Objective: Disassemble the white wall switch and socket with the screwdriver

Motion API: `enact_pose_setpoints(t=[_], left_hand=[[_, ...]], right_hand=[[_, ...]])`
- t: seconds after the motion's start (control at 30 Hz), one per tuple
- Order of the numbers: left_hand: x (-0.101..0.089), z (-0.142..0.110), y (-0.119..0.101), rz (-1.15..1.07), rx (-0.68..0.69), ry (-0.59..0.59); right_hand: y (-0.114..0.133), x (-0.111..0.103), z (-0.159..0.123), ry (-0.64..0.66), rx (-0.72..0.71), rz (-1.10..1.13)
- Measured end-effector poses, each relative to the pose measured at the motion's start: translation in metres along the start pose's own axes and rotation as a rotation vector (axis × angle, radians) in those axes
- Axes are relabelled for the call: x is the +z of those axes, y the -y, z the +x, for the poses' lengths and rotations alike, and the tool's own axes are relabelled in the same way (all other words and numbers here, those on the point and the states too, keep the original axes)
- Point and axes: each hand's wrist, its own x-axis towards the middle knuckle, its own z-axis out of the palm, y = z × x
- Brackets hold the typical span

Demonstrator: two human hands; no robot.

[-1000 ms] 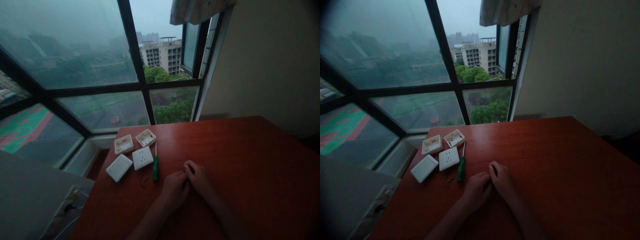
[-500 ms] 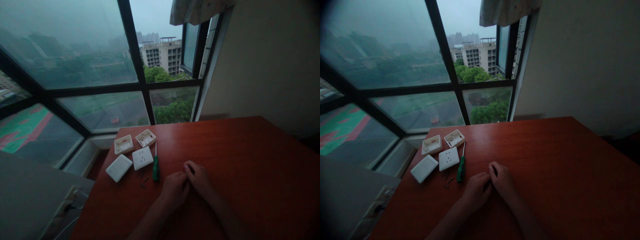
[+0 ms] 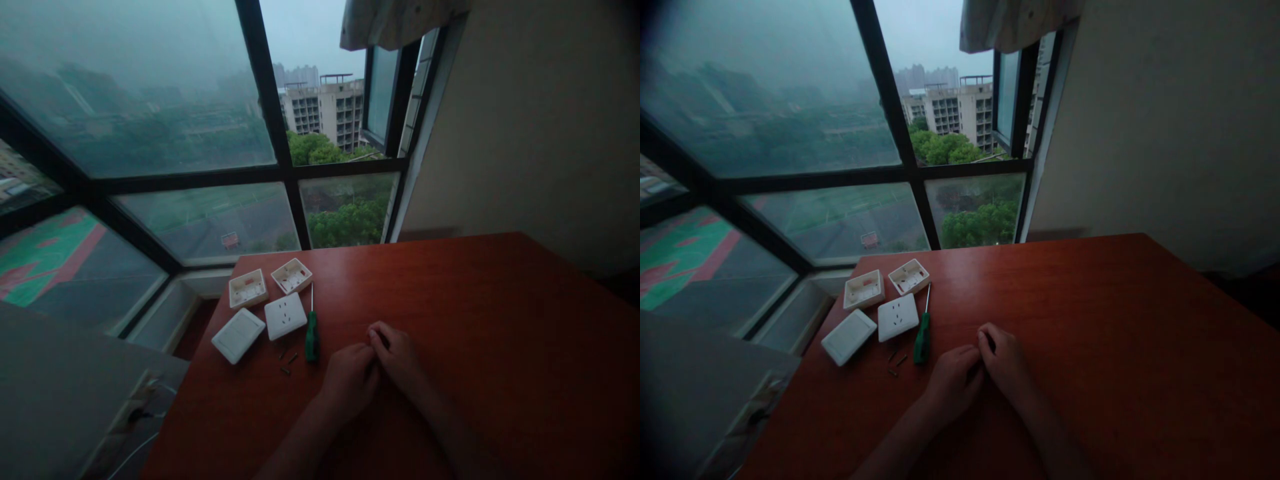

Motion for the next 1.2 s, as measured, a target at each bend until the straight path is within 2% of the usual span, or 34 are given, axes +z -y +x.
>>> enact_pose_setpoints(t=[1.2], left_hand=[[-0.0012,-0.0003,-0.0008,0.007,-0.003,0.017]], right_hand=[[0.0048,-0.0029,-0.0004,0.007,0.008,0.0]])
